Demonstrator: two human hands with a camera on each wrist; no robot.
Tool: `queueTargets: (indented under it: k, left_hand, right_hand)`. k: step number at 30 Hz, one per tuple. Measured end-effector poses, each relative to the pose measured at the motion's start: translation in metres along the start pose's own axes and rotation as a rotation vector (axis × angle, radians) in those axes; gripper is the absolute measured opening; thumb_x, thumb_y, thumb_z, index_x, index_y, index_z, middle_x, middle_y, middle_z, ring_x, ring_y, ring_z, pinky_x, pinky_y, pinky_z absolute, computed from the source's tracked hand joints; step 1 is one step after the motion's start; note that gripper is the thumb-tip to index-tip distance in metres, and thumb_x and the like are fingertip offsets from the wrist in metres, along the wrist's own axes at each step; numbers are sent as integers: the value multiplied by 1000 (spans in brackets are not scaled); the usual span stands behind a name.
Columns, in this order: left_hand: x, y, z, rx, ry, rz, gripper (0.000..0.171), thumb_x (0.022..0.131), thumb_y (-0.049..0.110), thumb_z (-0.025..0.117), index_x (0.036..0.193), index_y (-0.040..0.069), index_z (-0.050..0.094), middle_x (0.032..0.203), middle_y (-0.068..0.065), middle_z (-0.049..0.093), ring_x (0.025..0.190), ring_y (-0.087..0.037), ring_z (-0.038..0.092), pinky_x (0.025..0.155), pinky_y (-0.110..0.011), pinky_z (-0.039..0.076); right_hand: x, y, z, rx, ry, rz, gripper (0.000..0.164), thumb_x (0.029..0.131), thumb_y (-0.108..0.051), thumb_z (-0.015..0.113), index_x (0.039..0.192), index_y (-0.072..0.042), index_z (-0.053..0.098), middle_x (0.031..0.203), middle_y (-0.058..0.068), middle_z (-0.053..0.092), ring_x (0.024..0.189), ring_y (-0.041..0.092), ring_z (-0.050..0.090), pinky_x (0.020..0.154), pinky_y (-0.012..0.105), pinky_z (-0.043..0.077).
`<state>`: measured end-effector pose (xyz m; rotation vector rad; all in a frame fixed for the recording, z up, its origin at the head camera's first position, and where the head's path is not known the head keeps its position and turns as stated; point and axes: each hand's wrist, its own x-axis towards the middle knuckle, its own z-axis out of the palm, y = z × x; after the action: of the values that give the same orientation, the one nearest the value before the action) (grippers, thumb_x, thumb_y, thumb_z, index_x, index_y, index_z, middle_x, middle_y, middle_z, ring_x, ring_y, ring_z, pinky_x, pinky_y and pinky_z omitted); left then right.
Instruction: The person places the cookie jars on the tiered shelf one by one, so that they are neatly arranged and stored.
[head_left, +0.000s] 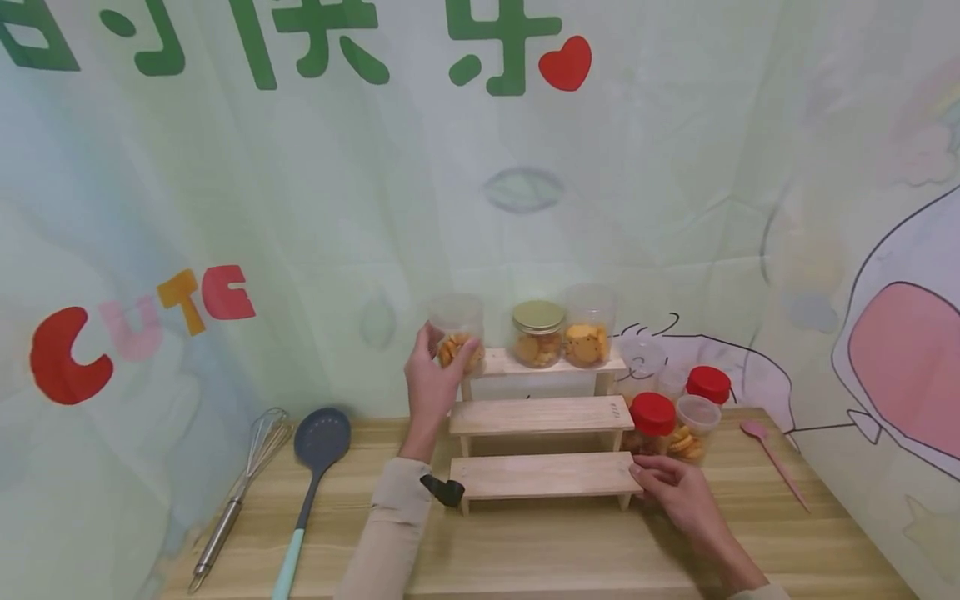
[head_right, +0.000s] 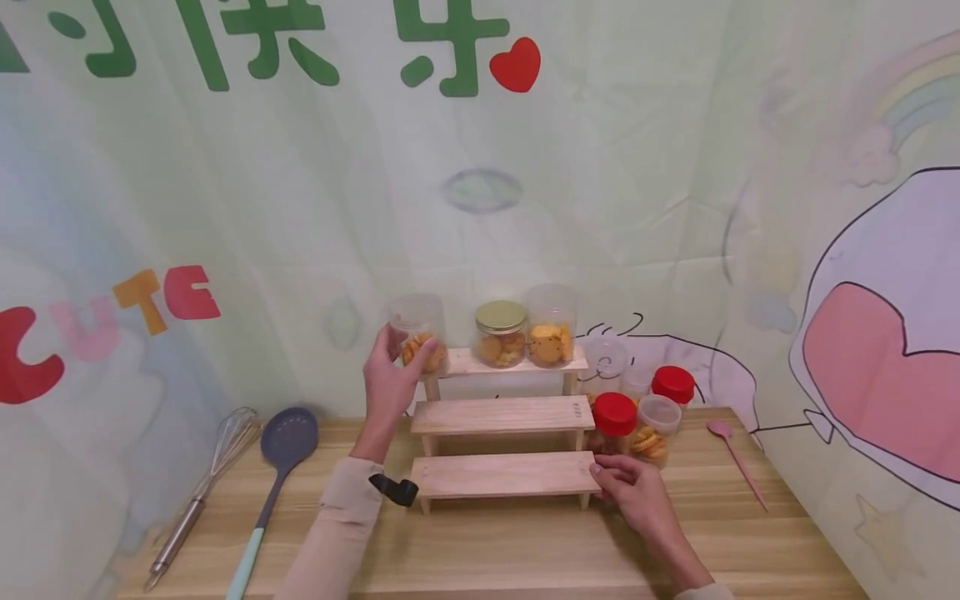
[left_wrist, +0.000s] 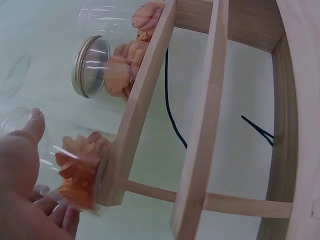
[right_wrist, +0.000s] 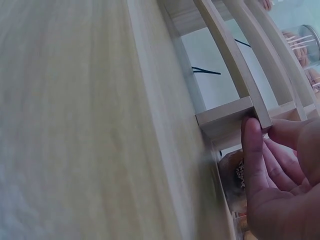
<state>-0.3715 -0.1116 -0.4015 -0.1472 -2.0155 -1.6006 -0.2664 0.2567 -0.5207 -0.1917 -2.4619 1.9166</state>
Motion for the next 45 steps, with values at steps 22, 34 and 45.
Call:
queueTargets:
  k: [22,34,45]
  left_hand:
    - [14,9,24,173,-235,39,87,93,40,88,161,8,45,160,-16,58,153,-33,52,127,-49,43]
    - [16,4,28,205,-249,15,88,94,41,86,161,5,44,162,-20,55,153,-35,51,127,-51,42]
    - [14,-2,26,246,-257,85,88,91,37,90,161,10,45,153,-18,63,147,-35,56,122,-54,46]
  right_hand:
    - [-2,-2,2,-2,5,-22,43,102,-17,77,137,8,69,116,19,82,86,11,76,75,26,64]
    - [-2,-1,1,3,21,-22,42,102,-15,78,136,8,70,117,19,81,87,11,76,75,26,65]
    - [-2,-1,2,-15,25,-23,42,102,-17,78,136,7,70,115,18,82,85,11,75,75,25,64]
